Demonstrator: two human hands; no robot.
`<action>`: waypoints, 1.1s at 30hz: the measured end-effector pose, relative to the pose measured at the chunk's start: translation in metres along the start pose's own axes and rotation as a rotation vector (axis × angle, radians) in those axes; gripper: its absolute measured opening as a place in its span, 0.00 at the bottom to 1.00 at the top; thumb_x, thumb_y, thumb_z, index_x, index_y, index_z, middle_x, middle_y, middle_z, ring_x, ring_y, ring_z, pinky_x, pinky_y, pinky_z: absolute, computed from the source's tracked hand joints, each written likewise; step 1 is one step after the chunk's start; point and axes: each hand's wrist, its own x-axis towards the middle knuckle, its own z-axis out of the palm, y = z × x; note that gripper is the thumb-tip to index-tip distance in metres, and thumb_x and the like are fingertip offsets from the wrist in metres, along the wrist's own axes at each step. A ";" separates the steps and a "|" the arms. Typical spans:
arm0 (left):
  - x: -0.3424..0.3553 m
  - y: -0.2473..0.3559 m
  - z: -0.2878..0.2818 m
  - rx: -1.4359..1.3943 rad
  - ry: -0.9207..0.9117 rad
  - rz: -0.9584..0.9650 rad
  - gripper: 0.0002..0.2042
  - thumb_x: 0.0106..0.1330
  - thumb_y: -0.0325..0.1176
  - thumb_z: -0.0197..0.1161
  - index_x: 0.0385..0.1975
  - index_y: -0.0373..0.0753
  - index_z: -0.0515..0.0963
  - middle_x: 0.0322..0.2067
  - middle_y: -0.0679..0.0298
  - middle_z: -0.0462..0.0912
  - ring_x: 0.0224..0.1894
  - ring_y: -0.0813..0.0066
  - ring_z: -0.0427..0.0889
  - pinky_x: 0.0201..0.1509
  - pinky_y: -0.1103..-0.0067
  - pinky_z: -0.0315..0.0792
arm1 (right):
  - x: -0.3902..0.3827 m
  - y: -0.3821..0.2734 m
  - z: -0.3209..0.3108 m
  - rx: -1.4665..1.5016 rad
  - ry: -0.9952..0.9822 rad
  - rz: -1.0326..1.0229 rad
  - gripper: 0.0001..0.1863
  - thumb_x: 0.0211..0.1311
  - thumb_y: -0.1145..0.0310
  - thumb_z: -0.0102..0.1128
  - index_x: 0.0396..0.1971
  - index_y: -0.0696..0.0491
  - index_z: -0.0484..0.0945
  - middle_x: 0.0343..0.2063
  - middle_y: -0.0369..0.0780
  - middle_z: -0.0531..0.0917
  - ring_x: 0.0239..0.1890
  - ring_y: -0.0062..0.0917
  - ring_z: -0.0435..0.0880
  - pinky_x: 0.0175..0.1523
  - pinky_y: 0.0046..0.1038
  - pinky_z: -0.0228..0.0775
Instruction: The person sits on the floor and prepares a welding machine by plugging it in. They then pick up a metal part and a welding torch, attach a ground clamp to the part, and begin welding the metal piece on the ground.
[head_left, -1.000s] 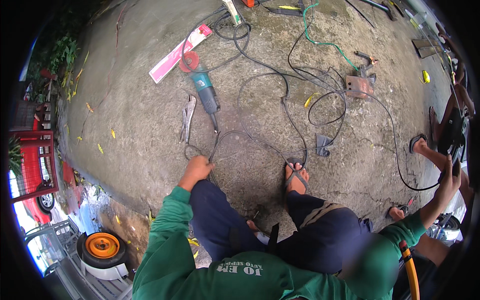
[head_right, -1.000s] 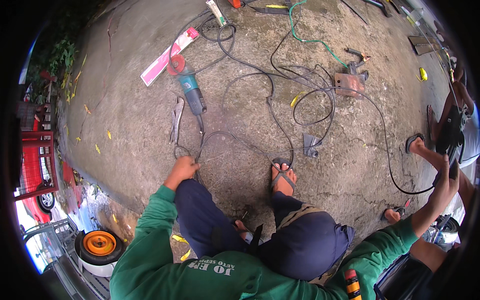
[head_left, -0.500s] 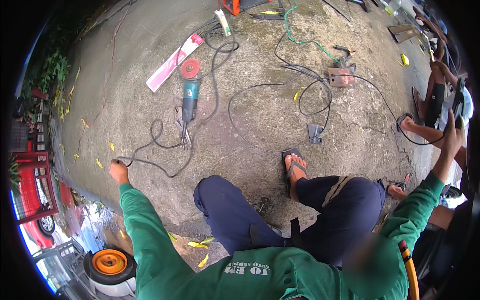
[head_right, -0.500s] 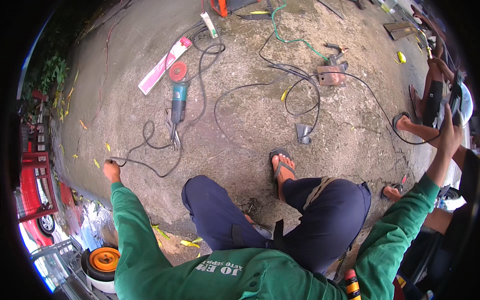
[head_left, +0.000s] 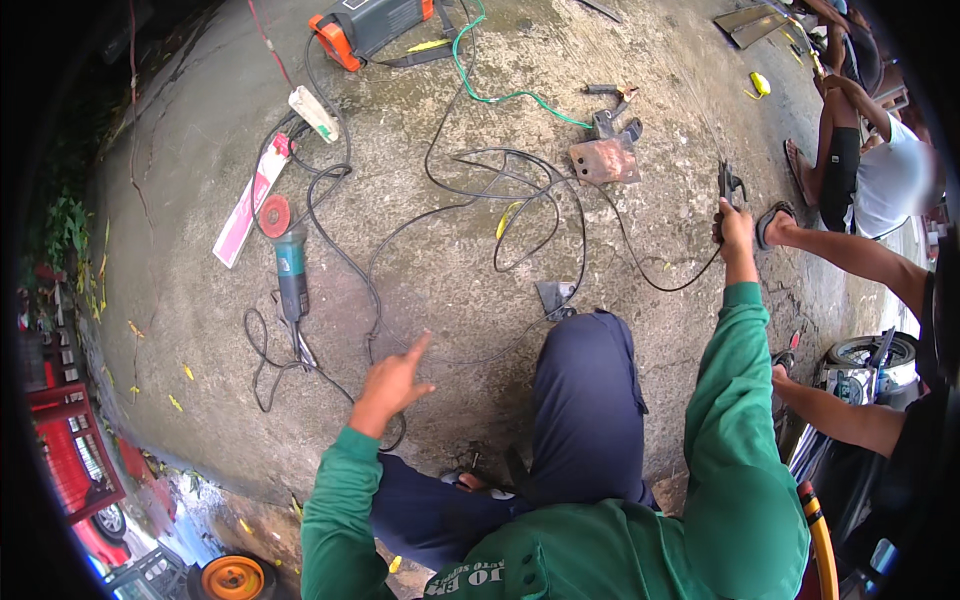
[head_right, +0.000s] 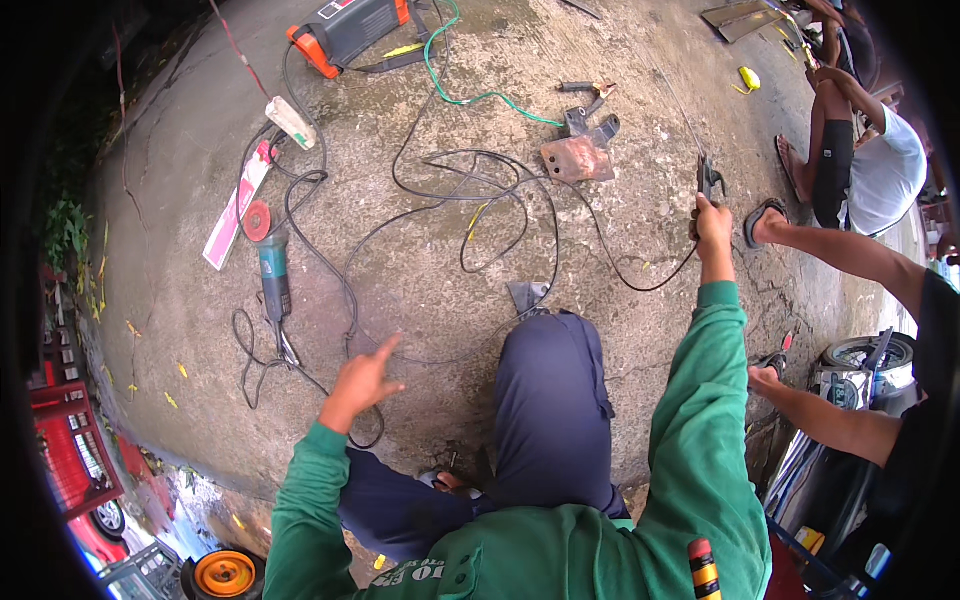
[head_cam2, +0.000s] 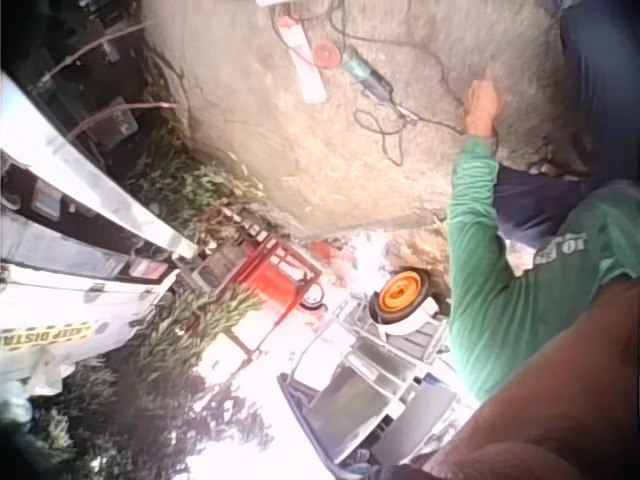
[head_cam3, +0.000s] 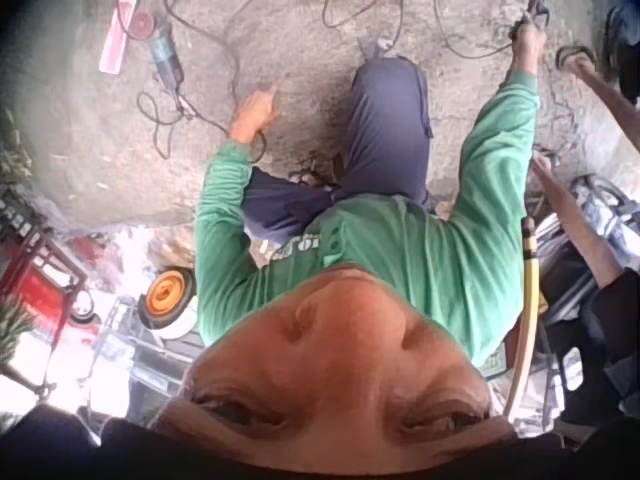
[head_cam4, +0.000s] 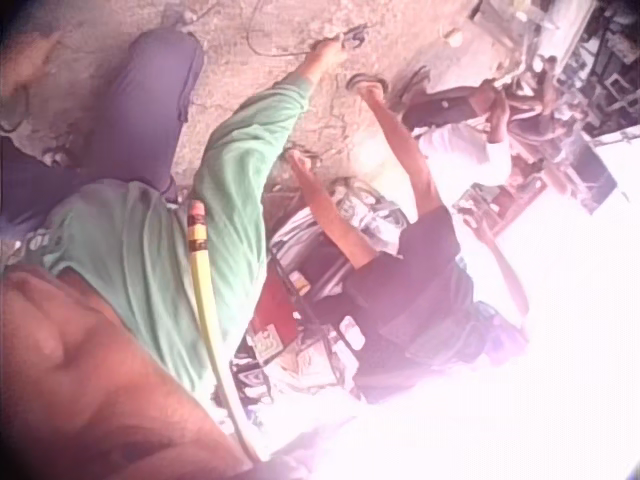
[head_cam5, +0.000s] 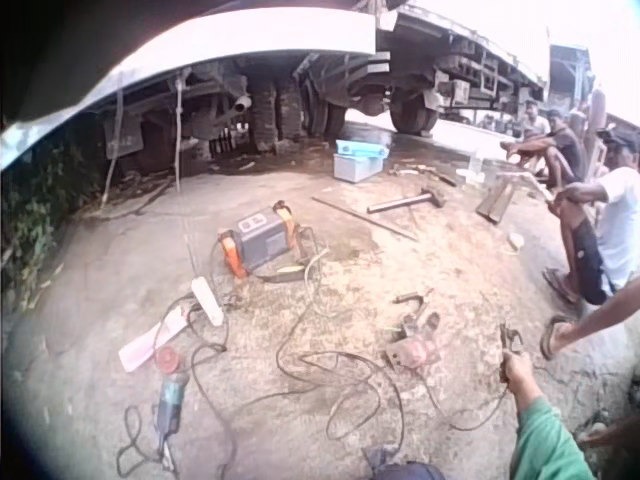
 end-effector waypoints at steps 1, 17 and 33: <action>0.019 0.011 0.016 0.168 -0.109 -0.004 0.24 0.60 0.38 0.72 0.56 0.39 0.81 0.39 0.49 0.88 0.44 0.48 0.88 0.48 0.57 0.80 | 0.018 0.020 0.010 0.075 0.033 0.015 0.12 0.72 0.61 0.62 0.35 0.54 0.75 0.18 0.32 0.73 0.14 0.20 0.69 0.18 0.28 0.57; -0.066 -0.090 -0.212 -0.467 0.151 -0.274 0.26 0.55 0.23 0.73 0.57 0.34 0.80 0.23 0.59 0.84 0.27 0.76 0.82 0.34 0.78 0.75 | 0.031 0.124 0.114 -0.632 0.145 -0.021 0.41 0.65 0.40 0.62 0.54 0.69 0.69 0.49 0.67 0.80 0.54 0.61 0.80 0.61 0.49 0.70; 0.438 0.204 -0.182 0.332 0.213 0.622 0.12 0.71 0.40 0.63 0.43 0.38 0.84 0.39 0.54 0.86 0.46 0.54 0.84 0.54 0.58 0.73 | -0.045 -0.042 0.102 -0.927 -0.156 -0.272 0.24 0.59 0.58 0.72 0.48 0.60 0.83 0.42 0.50 0.88 0.43 0.42 0.88 0.50 0.40 0.79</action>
